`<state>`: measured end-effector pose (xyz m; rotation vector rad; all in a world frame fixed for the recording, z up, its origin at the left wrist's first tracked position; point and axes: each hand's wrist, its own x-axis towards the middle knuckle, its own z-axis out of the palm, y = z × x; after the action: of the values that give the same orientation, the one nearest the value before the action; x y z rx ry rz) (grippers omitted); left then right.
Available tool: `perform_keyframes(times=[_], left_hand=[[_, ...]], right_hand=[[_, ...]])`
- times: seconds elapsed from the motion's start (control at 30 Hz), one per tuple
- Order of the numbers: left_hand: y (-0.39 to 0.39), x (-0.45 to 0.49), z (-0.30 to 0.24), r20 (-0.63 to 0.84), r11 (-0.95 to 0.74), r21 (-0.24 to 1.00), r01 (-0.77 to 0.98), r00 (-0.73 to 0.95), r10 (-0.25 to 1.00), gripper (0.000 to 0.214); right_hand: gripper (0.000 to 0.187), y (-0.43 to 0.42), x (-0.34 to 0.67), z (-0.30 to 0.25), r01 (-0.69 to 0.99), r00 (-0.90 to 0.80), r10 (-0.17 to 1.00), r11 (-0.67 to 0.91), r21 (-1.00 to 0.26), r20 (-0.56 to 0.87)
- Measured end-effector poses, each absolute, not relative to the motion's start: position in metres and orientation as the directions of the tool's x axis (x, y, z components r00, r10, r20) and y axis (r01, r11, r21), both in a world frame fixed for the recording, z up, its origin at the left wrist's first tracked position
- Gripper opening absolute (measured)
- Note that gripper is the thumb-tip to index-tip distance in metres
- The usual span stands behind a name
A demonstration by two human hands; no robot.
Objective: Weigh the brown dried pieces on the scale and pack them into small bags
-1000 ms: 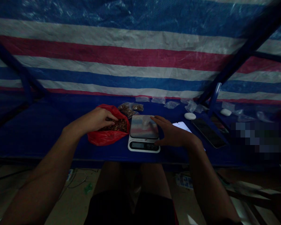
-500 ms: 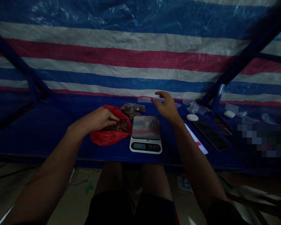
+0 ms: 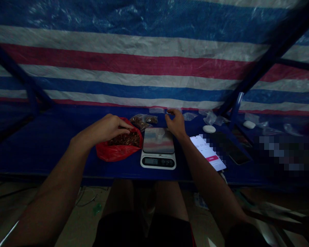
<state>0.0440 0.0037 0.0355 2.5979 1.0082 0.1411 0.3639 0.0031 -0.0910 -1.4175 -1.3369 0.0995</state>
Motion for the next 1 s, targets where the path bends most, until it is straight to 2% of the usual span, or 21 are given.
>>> perform_keyframes(times=[0.2,0.47,0.73,1.0], left_hand=[[-0.004,0.096,0.057,0.037,-0.754,0.426,0.500,0.823,0.567,0.029],[-0.009,0.156,0.054,0.047,-0.858,0.378,0.347,0.919,0.392,0.028],[-0.004,0.162,0.044,0.000,-0.875,0.330,0.354,0.927,0.375,0.026],[-0.007,0.169,0.050,-0.044,-0.841,0.357,0.406,0.907,0.419,0.026]], right_hand=[[0.020,0.006,0.365,-0.095,0.646,0.353,0.699,0.299,-0.703,0.622],[0.020,0.007,0.368,-0.096,0.665,0.348,0.690,0.296,-0.686,0.635],[0.016,0.007,0.369,-0.093,0.672,0.337,0.682,0.309,-0.673,0.650],[0.016,0.008,0.369,-0.093,0.673,0.312,0.685,0.330,-0.662,0.658]])
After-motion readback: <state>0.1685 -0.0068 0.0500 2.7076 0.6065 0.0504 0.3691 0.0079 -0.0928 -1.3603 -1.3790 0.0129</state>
